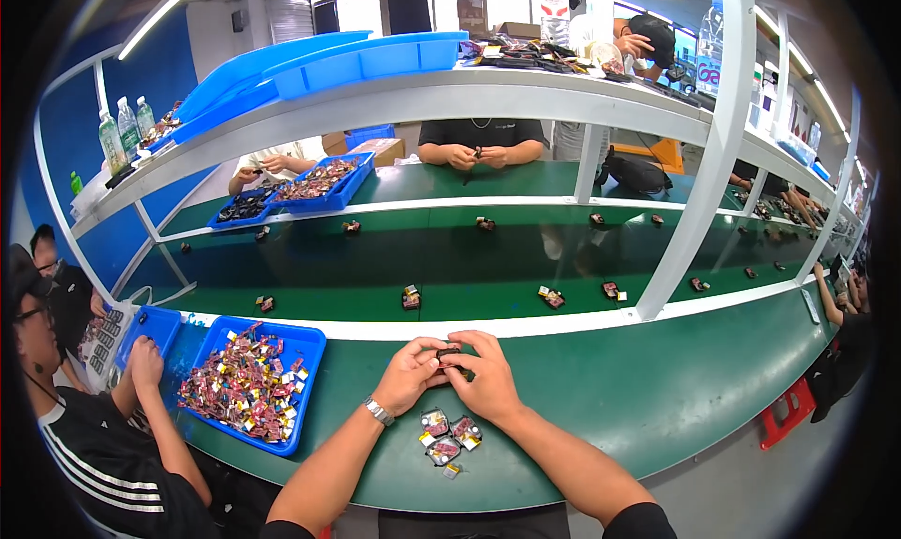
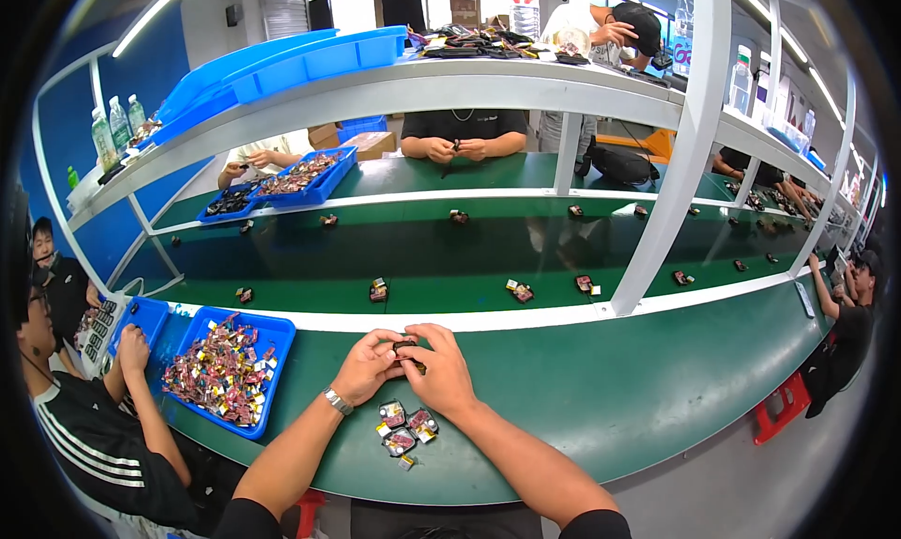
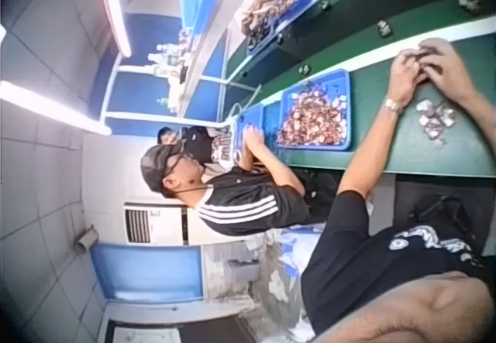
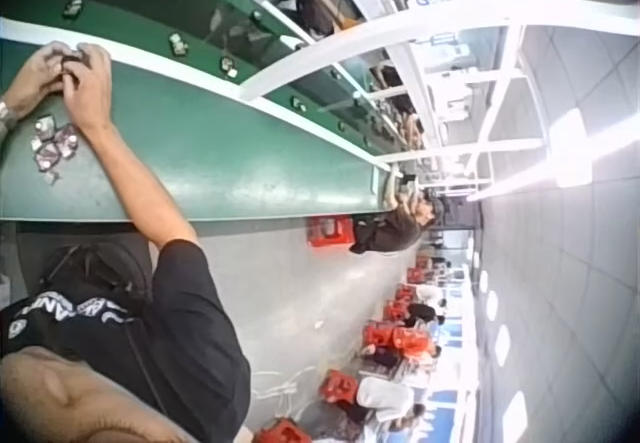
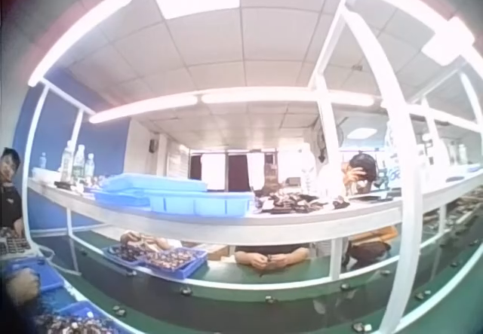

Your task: Assembling small electronic components on a factory production line.

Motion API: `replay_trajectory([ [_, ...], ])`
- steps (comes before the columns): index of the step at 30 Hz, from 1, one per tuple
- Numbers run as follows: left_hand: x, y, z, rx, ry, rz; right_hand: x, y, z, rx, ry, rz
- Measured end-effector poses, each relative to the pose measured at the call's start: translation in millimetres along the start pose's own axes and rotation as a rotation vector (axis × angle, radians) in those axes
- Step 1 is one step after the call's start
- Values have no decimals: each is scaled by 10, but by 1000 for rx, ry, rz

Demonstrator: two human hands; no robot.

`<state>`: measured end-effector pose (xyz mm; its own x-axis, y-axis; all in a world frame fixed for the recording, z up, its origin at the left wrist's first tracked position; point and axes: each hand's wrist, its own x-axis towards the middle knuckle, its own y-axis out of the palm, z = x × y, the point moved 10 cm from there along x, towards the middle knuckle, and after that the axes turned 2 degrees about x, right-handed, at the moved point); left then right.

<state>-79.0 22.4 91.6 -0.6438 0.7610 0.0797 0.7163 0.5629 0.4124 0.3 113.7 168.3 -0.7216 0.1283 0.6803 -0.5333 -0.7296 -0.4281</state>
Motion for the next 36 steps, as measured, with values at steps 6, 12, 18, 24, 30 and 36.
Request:
replay_trajectory([
  [6,11,-6,50,20,-10,-7,-42,70,-165,61,82,3],
  [12,0,-85,11,110,53,-68,1,112,-109,69,50,56],
  [18,5,-55,18,58,25,-57,51,21,35,-53,-56,21],
  [24,-3,-18,11,78,0,-68,58,-6,66,-120,-86,-64],
  [30,-9,-96,45,87,-6,-96,51,27,170,-183,-102,-42],
  [36,-12,-97,31,91,-10,-99,27,96,143,-267,-144,-60],
])
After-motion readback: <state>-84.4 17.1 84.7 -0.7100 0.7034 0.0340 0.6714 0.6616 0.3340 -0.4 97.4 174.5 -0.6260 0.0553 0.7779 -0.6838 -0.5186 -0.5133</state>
